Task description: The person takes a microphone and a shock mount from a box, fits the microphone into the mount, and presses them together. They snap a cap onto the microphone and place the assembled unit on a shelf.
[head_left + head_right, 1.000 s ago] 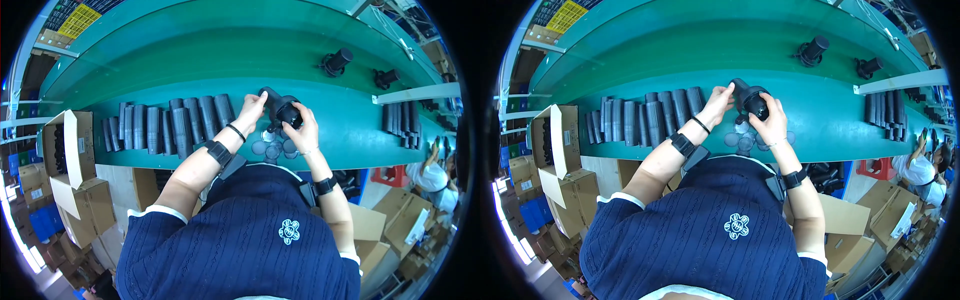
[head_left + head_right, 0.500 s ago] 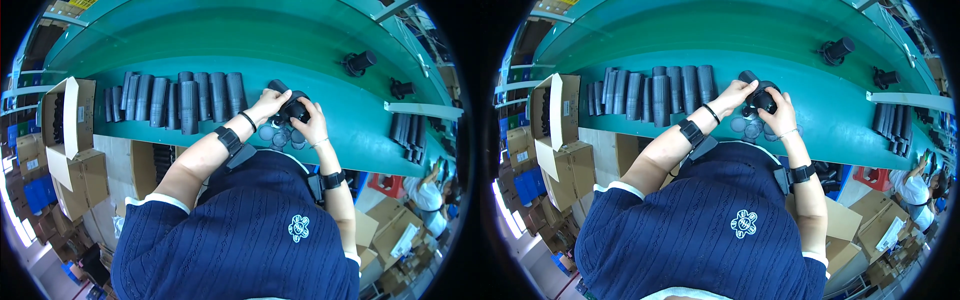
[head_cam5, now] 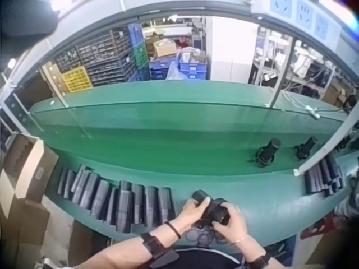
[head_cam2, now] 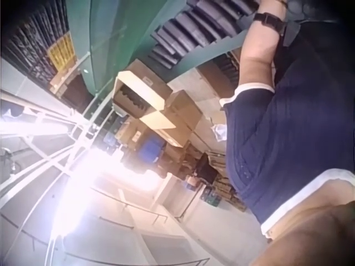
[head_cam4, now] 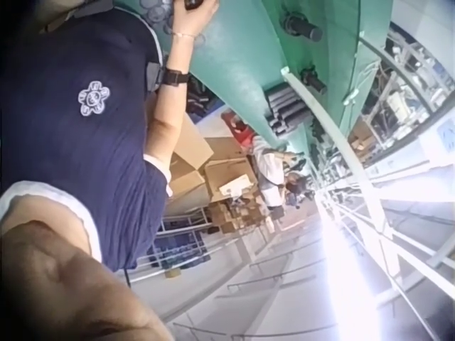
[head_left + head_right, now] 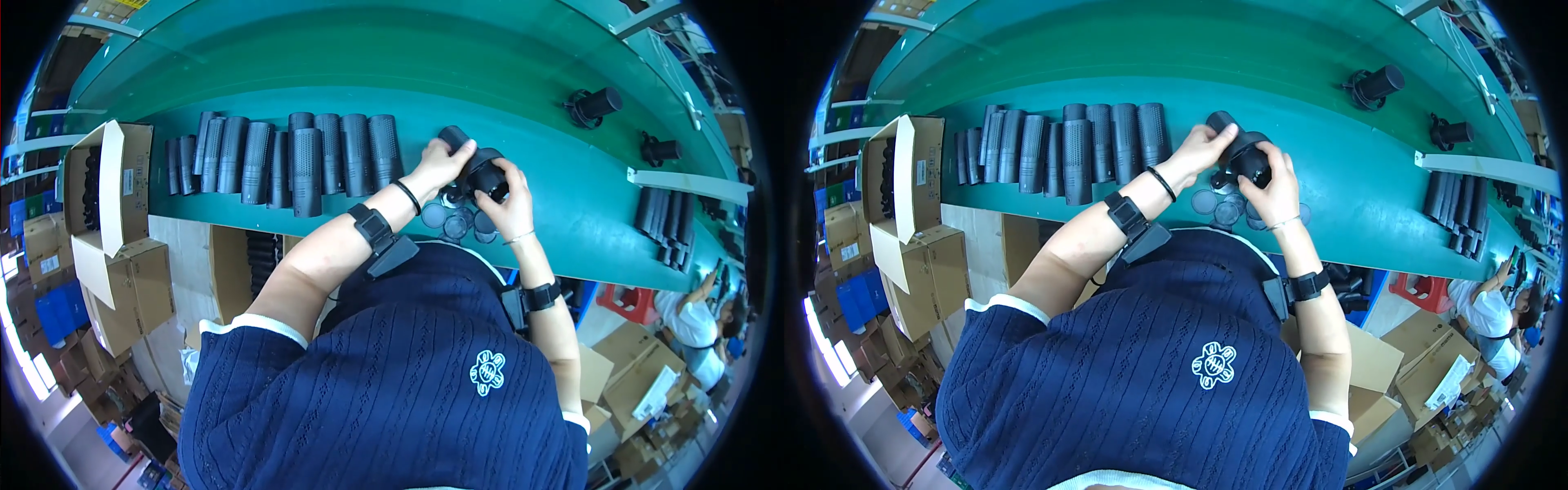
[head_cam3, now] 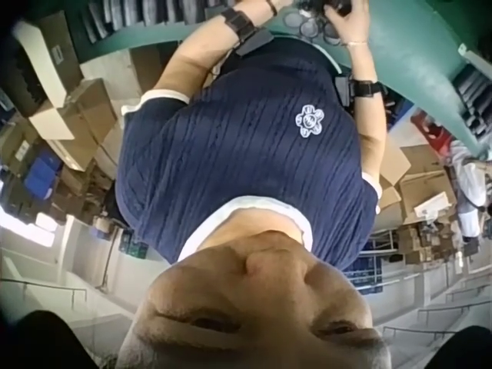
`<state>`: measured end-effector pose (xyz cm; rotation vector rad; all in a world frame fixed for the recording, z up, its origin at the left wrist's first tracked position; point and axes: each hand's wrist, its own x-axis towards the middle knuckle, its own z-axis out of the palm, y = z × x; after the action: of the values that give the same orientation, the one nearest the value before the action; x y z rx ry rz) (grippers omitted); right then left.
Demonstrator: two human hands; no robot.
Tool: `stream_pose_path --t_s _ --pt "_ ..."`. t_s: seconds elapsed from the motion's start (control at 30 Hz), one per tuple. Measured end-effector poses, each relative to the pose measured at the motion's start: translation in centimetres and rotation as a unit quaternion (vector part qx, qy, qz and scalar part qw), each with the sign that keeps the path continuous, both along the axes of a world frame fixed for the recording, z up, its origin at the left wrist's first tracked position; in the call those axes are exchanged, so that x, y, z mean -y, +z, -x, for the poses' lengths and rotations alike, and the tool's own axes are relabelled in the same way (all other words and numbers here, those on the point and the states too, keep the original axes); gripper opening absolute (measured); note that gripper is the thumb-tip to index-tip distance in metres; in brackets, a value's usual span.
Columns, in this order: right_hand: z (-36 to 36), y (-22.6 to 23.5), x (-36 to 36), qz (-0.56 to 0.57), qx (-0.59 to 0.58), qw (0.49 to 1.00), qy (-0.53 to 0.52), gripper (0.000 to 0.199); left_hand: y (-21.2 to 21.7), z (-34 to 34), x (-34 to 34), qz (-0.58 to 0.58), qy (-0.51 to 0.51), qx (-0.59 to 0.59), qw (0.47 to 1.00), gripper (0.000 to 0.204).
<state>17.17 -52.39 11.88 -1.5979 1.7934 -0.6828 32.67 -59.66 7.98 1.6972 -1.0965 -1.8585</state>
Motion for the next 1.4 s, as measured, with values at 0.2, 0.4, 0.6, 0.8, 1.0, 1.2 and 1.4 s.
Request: stream_pose_path --t_s 0.2,0.4,0.6,0.8,1.0,1.2,1.4 --pt "-0.5 0.3 -0.5 0.057 0.031 0.998 0.015 0.072 -1.7 -1.4 0.1 -0.24 0.119 -0.373 0.888 0.037" --pt "2.5 -0.3 -2.3 0.041 0.033 0.997 -0.06 0.073 1.3 -1.6 3.0 0.107 0.075 -0.35 0.928 0.066" --pt "5.2 -2.0 -9.0 -0.029 0.07 0.982 -0.174 0.049 0.3 -1.1 8.4 0.209 0.014 -0.312 0.927 0.079" --pt "4.3 -1.9 -18.0 -0.062 0.031 0.961 -0.269 0.026 -3.1 1.5 14.6 0.292 -0.034 -0.24 0.925 0.076" --pt "-0.4 -1.6 -26.9 -0.11 0.018 0.911 -0.397 0.018 -6.9 3.5 18.7 0.411 -0.12 -0.06 0.902 0.074" --pt "-2.3 -1.7 -32.1 -0.108 -0.031 0.903 -0.416 0.018 -4.5 5.7 16.5 0.527 -0.132 0.106 0.833 0.077" --pt "-0.2 -2.4 -36.2 -0.107 -0.028 0.876 -0.47 0.019 -8.3 2.2 10.1 0.362 -0.074 -0.008 0.929 0.05"
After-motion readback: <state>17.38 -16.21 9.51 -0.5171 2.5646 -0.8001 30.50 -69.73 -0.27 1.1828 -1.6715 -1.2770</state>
